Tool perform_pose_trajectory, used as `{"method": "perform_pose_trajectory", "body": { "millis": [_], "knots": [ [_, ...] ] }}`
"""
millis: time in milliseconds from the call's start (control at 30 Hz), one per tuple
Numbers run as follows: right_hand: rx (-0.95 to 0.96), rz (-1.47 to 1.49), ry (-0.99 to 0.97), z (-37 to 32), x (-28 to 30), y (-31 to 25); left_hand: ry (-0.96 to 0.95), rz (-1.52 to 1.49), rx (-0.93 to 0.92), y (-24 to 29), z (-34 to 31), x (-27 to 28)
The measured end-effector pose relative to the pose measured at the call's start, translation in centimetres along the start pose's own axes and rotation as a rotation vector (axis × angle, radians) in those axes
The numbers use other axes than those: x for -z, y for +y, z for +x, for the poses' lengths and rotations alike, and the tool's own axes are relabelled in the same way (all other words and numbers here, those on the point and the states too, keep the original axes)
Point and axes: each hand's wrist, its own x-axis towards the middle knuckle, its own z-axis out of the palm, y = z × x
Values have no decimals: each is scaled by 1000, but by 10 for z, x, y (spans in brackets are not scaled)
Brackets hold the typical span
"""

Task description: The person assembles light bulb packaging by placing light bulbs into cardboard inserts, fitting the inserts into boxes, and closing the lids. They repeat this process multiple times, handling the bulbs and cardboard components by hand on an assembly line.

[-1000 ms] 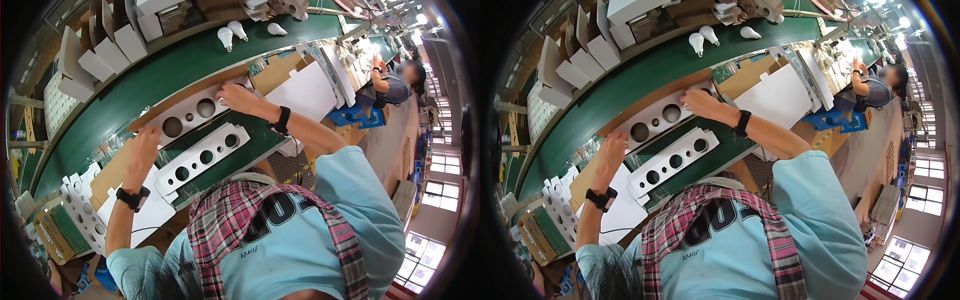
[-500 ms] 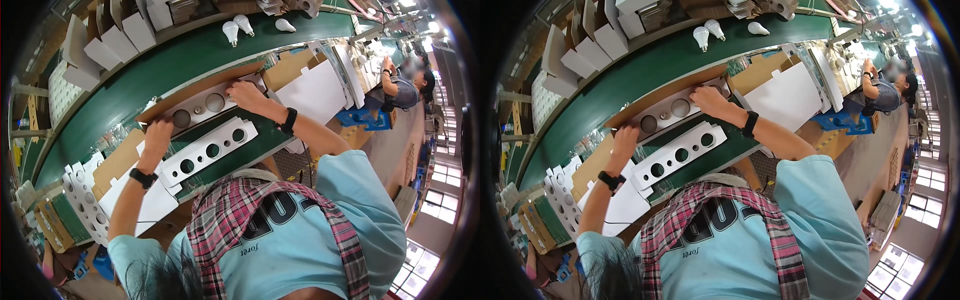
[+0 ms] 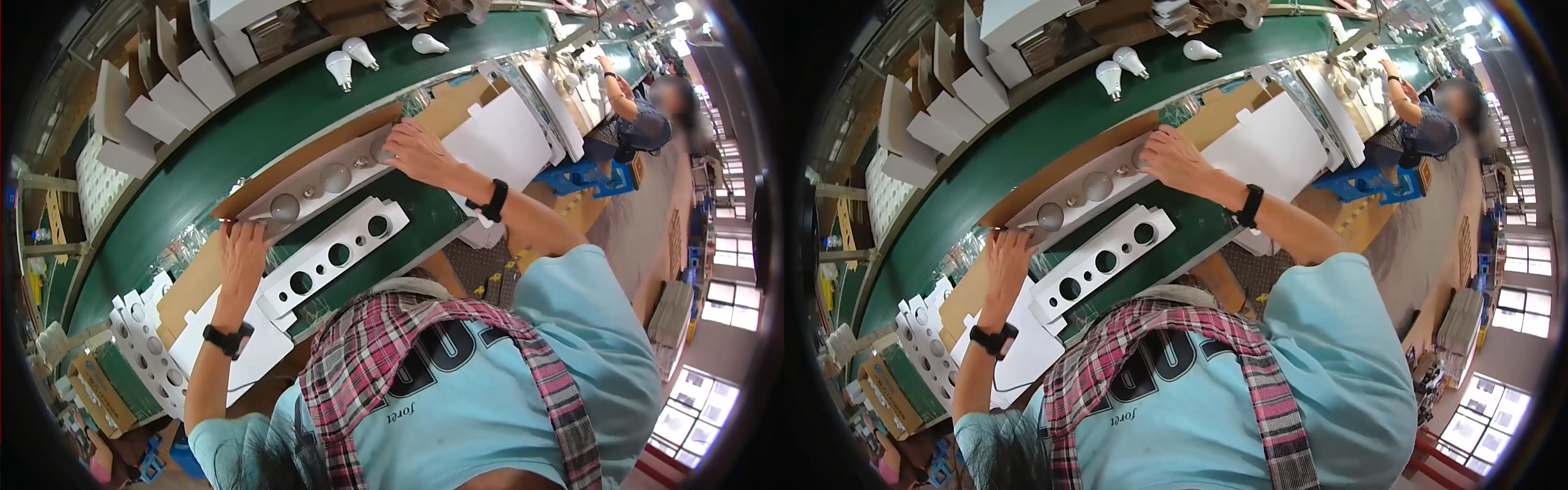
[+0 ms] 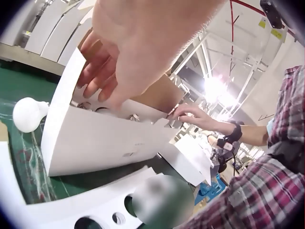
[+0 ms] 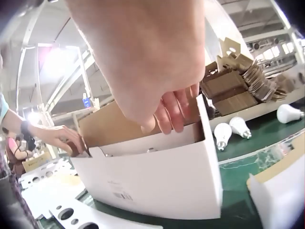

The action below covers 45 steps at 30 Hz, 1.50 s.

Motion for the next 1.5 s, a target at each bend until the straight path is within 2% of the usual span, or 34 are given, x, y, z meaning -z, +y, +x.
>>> {"method": "perform_pose_trajectory", "body": {
  "millis": [33,67,167,233,267,333,367,467,500,600,633,700,800,867,933,1000,1033,1100,1167,1233,1267,1333,1400,1467,1500],
  "knots": [
    [15,-46,-79,-8,8,2,-162,-24,22,-1,-12,-2],
    [37,-94,-155,-12,14,6,-183,19,0,-3,-18,-7],
    [140,-145,-10,-24,-3,21,-207,155,-45,-6,-18,-24],
    [122,-190,-10,-25,-8,22,-186,227,-47,-4,-10,-29],
    [118,-214,-7,-22,-10,24,-198,155,-17,-7,-8,-27],
    [38,-167,-121,-15,3,24,-219,19,58,-13,-1,-12],
    [0,-138,-180,-10,10,25,-175,-9,83,-15,3,1],
    [-12,-63,-141,9,36,32,-123,-39,107,-23,18,49],
    [7,-159,-139,24,54,26,-40,-4,91,-30,21,59],
    [59,-187,-21,74,67,26,127,158,148,-60,35,90],
    [110,-179,97,96,58,23,117,174,190,-74,36,91],
    [192,-172,163,143,31,18,107,212,276,-112,36,93],
    [265,-207,247,205,-28,5,196,256,247,-186,1,46],
    [373,-218,326,236,-71,-4,112,256,317,-212,-8,31],
    [357,-221,272,255,-105,-22,64,244,382,-230,-25,12],
    [346,-61,237,272,-132,-36,13,160,524,-255,-66,-27],
    [370,49,312,277,-119,-41,-27,94,618,-257,-68,-34],
    [409,275,453,291,-86,-52,-93,159,615,-257,-67,-28],
    [242,340,614,300,-20,-39,-116,194,614,-256,-69,-24],
    [-22,287,838,314,26,-5,-95,210,616,-265,-78,-29],
    [-83,149,943,326,37,23,-69,209,606,-276,-85,-36],
    [-241,-93,908,348,49,67,-58,221,606,-298,-96,-43],
    [-580,0,392,372,59,93,-82,242,630,-312,-102,-39],
    [-572,233,186,405,37,148,-253,277,748,-316,-94,-25],
    [-565,341,79,414,24,164,-285,302,734,-328,-102,-32]
  ]
}}
